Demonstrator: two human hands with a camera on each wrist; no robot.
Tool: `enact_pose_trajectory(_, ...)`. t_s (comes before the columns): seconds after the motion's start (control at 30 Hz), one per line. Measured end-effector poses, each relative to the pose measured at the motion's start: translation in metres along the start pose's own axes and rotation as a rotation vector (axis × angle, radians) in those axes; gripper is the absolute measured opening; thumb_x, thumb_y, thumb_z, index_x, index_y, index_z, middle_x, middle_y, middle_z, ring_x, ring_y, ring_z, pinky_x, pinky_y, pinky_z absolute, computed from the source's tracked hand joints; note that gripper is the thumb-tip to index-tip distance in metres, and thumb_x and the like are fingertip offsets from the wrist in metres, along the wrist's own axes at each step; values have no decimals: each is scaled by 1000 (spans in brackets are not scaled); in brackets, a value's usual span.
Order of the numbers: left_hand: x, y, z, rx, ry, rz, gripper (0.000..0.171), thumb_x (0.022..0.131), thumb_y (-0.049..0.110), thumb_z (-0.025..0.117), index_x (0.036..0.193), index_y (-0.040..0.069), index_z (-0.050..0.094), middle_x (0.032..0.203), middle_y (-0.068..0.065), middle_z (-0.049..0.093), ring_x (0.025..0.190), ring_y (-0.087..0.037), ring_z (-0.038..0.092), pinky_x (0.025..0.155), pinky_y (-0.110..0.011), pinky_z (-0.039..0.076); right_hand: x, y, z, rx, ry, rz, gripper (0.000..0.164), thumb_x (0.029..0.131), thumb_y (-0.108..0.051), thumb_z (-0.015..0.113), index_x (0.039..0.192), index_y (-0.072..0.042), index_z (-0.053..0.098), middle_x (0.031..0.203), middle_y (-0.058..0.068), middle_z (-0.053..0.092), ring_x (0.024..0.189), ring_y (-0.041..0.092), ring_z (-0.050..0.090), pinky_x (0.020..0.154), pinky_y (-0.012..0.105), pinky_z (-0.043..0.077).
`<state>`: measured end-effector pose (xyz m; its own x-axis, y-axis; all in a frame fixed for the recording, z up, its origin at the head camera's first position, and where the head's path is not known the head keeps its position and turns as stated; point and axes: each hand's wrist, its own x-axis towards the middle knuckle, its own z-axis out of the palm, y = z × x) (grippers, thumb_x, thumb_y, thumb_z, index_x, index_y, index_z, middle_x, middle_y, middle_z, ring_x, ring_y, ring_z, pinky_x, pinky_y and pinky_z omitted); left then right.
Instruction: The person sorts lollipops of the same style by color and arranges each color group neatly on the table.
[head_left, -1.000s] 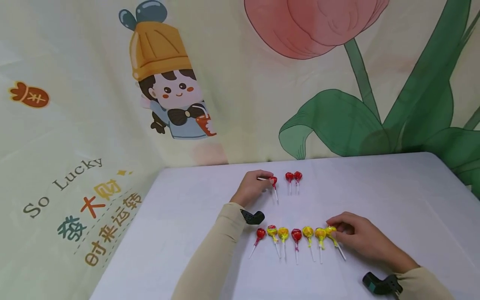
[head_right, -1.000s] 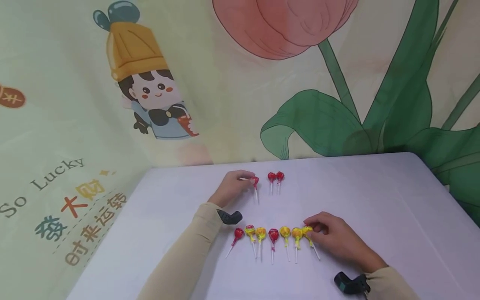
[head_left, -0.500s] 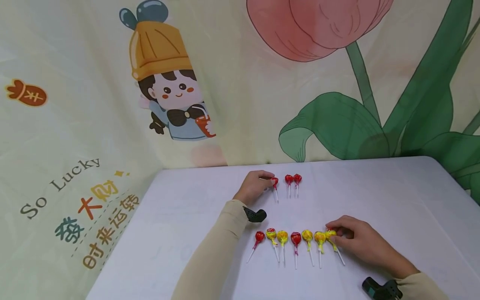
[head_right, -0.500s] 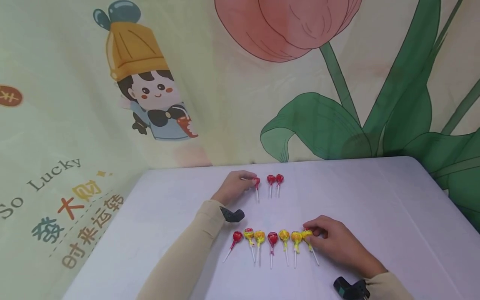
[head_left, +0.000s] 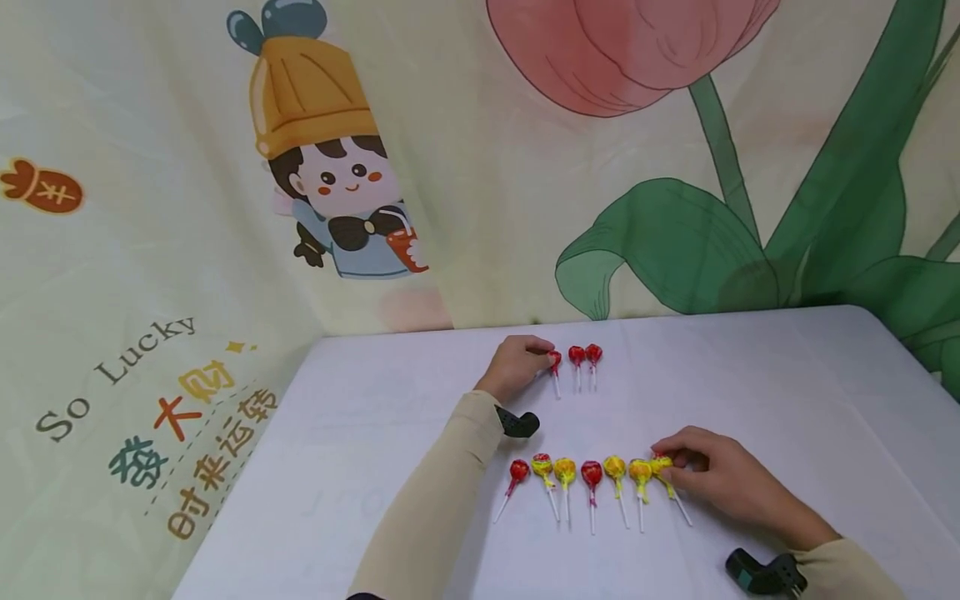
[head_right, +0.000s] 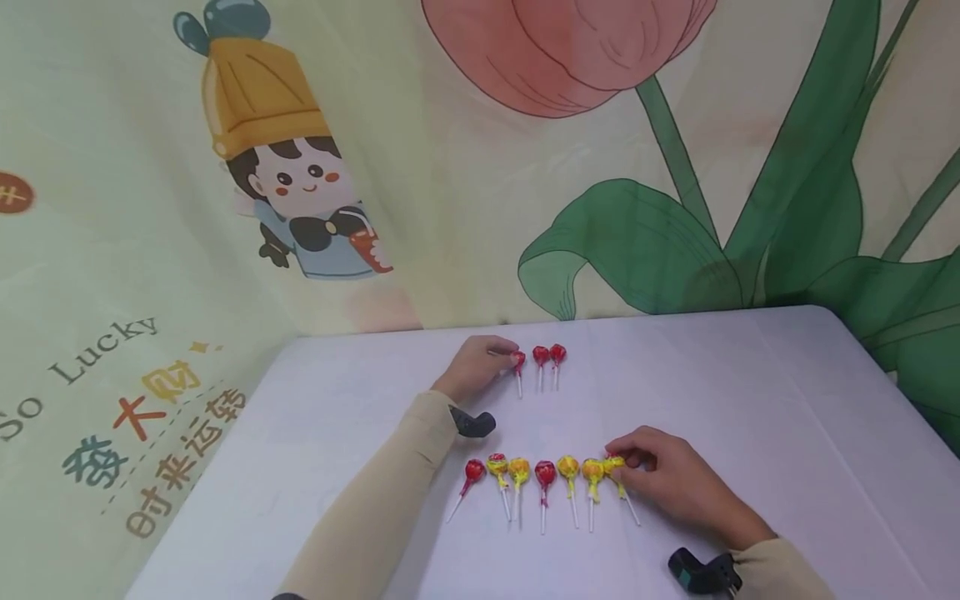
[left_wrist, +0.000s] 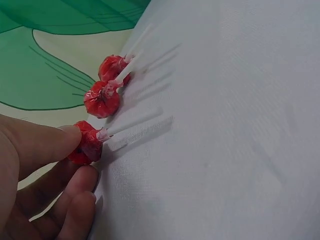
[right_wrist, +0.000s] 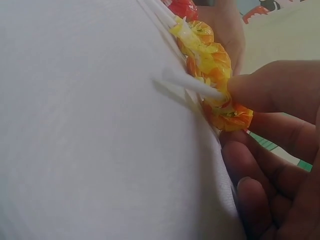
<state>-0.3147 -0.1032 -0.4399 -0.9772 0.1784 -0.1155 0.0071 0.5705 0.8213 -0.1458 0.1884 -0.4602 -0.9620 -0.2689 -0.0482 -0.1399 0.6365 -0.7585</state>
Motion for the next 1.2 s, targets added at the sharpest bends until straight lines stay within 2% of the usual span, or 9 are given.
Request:
enact_pose_trajectory(0.33, 5, 1, 0, -19, -12, -42, 15, 95, 23, 70, 109, 23, 75, 107, 8, 67, 105, -19, 56, 95, -40, 47, 3, 1, -1, 10, -1, -26, 27, 89, -24, 77, 115, -19, 72, 98, -5, 61, 87, 17, 53, 70, 24, 47)
enact_pose_trajectory(0.8, 6, 8, 5, -22, -17, -75, 17, 94, 20, 71, 110, 21, 75, 110, 6, 67, 109, -20, 55, 98, -41, 46, 2, 2, 0, 19, 8, -28, 27, 88, -24, 77, 114, -19, 72, 96, -5, 60, 86, 17, 52, 69, 24, 46)
enact_pose_trajectory(1.2, 11, 5, 10, -32, -3, -45, 16, 92, 22, 73, 108, 22, 76, 107, 5, 67, 105, -20, 57, 95, -40, 47, 2, 3, -1, -7, 25, -11, 27, 88, -24, 78, 114, -18, 72, 95, -5, 60, 85, 17, 52, 69, 24, 45)
